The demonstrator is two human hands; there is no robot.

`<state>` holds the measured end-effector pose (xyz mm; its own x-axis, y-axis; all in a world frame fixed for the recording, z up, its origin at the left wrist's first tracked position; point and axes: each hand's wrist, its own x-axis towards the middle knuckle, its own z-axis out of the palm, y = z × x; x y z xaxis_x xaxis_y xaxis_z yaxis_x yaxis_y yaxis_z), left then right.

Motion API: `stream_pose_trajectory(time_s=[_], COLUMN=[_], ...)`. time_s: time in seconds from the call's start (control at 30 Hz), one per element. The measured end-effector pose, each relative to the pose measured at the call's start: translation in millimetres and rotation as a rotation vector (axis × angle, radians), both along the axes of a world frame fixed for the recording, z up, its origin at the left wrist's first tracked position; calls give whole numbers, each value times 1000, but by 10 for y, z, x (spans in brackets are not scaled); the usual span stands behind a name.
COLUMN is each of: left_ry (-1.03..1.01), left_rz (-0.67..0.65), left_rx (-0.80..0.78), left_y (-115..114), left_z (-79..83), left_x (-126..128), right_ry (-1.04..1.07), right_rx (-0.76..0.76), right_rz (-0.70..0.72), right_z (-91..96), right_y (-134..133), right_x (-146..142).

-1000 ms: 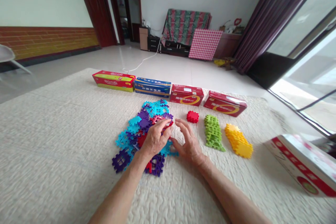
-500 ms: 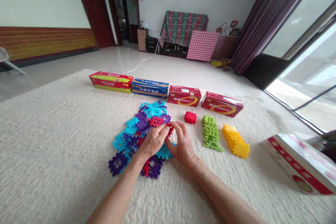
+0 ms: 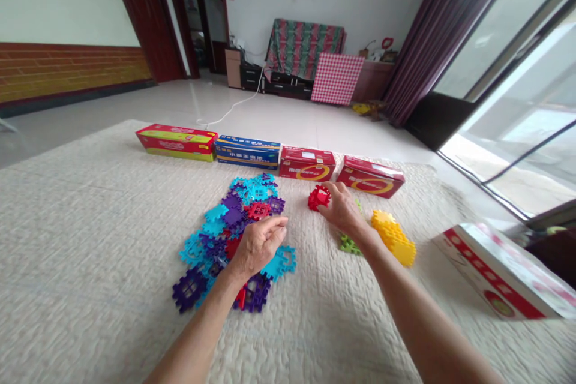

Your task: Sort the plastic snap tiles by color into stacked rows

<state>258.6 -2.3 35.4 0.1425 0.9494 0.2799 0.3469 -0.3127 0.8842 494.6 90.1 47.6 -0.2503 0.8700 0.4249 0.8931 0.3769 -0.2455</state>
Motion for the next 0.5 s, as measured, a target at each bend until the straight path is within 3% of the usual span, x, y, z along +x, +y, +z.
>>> stream_pose_trajectory(time_s=[0.27,0.4,0.5], left_ry=[-72,-89,96], left_rz=[79,281,463], left_rx=[127,205,296], left_y=[17,60,119], left_z=[-39,-66,-95], left_x=[-4,-105,-226], right_ry=[-155,-50,76], right_rx=[-85,30,86], right_rz=[-19,38,150], right_z=[65,82,59], right_y=[138,54,-145], right_x=[4,3,-112])
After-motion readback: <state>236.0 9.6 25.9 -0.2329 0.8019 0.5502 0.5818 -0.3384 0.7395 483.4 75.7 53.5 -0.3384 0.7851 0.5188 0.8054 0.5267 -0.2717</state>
